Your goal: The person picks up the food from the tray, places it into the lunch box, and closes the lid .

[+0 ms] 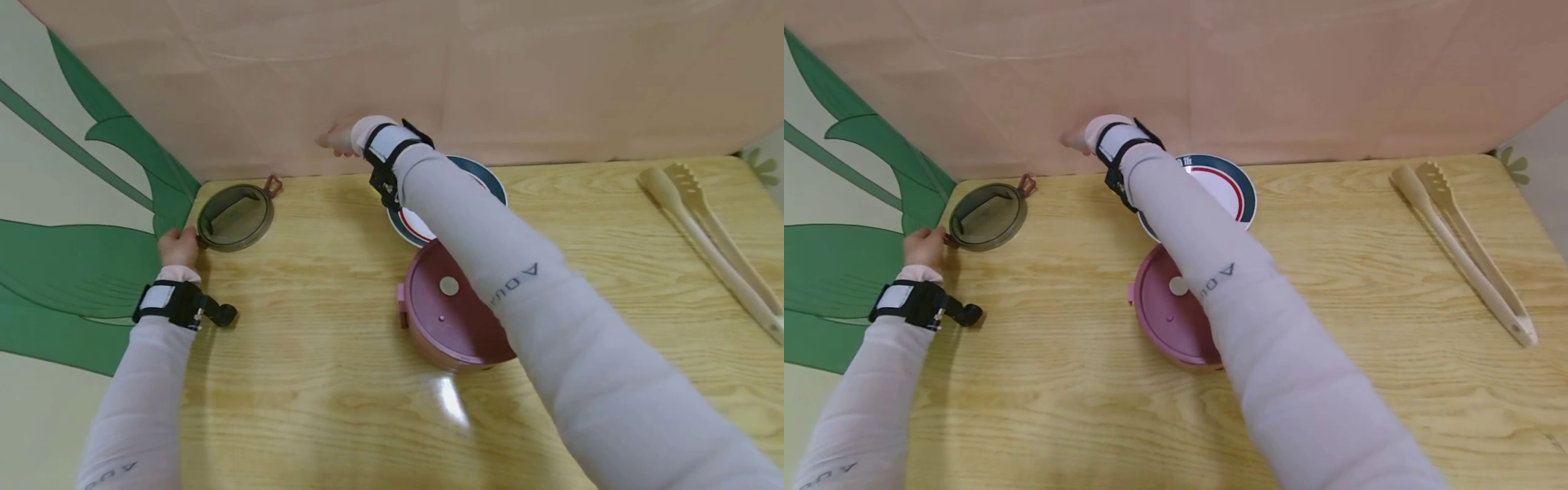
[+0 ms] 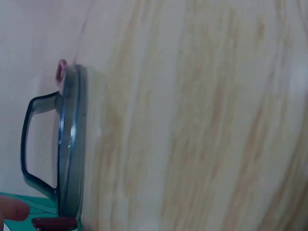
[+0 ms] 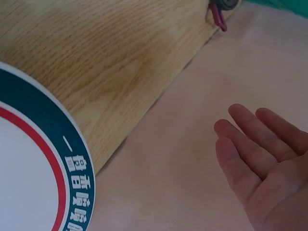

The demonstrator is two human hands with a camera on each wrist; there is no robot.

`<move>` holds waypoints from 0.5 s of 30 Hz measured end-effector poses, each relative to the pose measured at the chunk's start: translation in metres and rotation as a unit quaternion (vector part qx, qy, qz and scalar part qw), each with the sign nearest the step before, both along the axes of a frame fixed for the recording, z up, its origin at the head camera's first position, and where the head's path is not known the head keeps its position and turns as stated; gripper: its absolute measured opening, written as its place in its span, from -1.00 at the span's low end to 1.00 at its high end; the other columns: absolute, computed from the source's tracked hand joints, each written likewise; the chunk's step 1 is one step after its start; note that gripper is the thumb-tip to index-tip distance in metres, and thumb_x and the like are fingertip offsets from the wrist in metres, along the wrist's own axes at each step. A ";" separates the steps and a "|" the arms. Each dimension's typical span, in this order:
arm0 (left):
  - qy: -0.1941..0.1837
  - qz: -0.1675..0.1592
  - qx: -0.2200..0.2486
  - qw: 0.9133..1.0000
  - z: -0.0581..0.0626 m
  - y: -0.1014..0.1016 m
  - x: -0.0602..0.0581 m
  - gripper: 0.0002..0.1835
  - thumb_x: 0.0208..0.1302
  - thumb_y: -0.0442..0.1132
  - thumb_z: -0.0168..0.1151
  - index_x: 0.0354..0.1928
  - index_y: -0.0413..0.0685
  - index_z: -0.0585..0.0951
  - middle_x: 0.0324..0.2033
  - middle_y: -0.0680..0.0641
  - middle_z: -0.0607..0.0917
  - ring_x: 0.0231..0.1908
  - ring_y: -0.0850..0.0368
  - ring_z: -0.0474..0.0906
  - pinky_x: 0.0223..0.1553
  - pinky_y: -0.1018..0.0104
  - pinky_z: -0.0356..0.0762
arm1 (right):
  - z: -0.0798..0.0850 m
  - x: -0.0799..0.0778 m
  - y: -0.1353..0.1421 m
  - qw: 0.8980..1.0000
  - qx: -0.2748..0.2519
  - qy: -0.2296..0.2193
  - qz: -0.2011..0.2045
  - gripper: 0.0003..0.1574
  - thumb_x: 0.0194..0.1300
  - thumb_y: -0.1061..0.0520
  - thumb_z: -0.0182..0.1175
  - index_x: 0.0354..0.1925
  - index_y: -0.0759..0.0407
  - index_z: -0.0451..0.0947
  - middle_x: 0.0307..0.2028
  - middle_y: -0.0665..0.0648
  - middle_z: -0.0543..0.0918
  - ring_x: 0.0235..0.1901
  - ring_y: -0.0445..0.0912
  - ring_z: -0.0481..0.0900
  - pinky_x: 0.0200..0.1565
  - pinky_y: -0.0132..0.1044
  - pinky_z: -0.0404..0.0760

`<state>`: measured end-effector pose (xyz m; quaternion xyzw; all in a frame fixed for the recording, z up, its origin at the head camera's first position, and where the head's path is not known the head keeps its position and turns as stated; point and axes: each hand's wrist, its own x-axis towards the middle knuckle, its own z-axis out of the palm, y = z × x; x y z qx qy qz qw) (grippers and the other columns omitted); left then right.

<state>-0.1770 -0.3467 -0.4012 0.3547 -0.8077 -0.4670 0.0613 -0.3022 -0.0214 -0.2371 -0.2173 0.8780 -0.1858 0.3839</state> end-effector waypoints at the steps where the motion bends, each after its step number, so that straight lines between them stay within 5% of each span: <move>1: 0.022 0.006 0.003 1.000 -0.016 -0.013 -0.007 -0.48 0.44 -0.16 -0.13 0.27 -0.40 0.41 0.21 -0.34 0.47 0.13 -0.05 0.39 0.16 0.31 0.38 | -0.001 0.002 -0.001 1.000 -0.001 0.001 0.002 -0.19 0.53 -0.25 -0.47 0.54 0.13 -0.16 0.47 0.13 0.15 0.45 0.00 0.10 0.42 -0.25 0.16; 4: 0.086 0.011 -0.006 0.996 -0.071 -0.057 -0.030 -0.63 0.35 -0.19 0.05 0.05 -0.33 0.58 -0.24 -0.09 0.66 -0.27 0.19 0.48 -0.22 0.49 0.42 | -0.004 0.004 -0.003 1.000 -0.001 0.002 0.009 -0.18 0.53 -0.24 -0.49 0.53 0.17 -0.14 0.47 0.15 0.15 0.45 0.02 0.09 0.43 -0.23 0.14; 5: 0.099 0.014 0.001 0.995 -0.083 -0.067 -0.034 -0.63 0.33 -0.18 0.11 0.06 -0.30 0.59 -0.31 0.00 0.65 -0.33 0.27 0.47 -0.29 0.56 0.40 | -0.005 0.004 -0.003 1.000 -0.004 0.002 0.011 -0.19 0.53 -0.23 -0.49 0.53 0.18 -0.16 0.47 0.16 0.15 0.45 0.02 0.09 0.43 -0.23 0.13; 7: 0.100 0.017 0.002 0.995 -0.086 -0.068 -0.034 -0.59 0.34 -0.15 0.13 0.13 -0.23 0.57 -0.28 0.04 0.67 -0.29 0.28 0.54 -0.24 0.58 0.46 | -0.007 0.003 -0.002 1.000 0.000 -0.014 0.009 -0.17 0.53 -0.25 -0.52 0.54 0.14 -0.30 0.49 0.14 0.09 0.47 0.01 0.01 0.46 -0.21 0.06; 9: 0.062 0.005 -0.007 0.998 -0.061 -0.047 -0.023 -0.50 0.39 -0.14 0.08 0.27 -0.27 0.46 -0.05 -0.12 0.67 -0.05 0.10 0.57 -0.02 0.44 0.51 | -0.013 0.000 -0.002 1.000 0.000 -0.029 0.007 -0.15 0.52 -0.27 -0.52 0.54 0.09 -0.43 0.50 0.13 0.07 0.49 -0.01 -0.04 0.47 -0.20 -0.01; 12: -0.008 -0.016 -0.043 0.999 -0.009 0.002 -0.001 -0.47 0.47 -0.17 -0.13 0.37 -0.33 0.31 0.27 -0.33 0.44 0.26 -0.13 0.36 0.27 0.17 0.37 | -0.026 -0.011 -0.003 0.999 0.002 -0.045 0.000 -0.13 0.50 -0.31 -0.51 0.52 0.00 -0.56 0.51 0.09 0.05 0.50 -0.03 -0.07 0.48 -0.20 -0.04; 15: -0.020 -0.026 -0.063 0.997 0.011 0.023 0.009 -0.46 0.48 -0.22 -0.26 0.40 -0.34 0.24 0.31 -0.37 0.35 0.29 -0.19 0.29 0.31 0.10 0.31 | -0.048 -0.028 -0.008 0.999 -0.007 -0.039 -0.012 -0.13 0.50 -0.32 -0.46 0.54 0.00 -0.44 0.48 0.09 0.14 0.47 -0.02 0.04 0.45 -0.21 0.07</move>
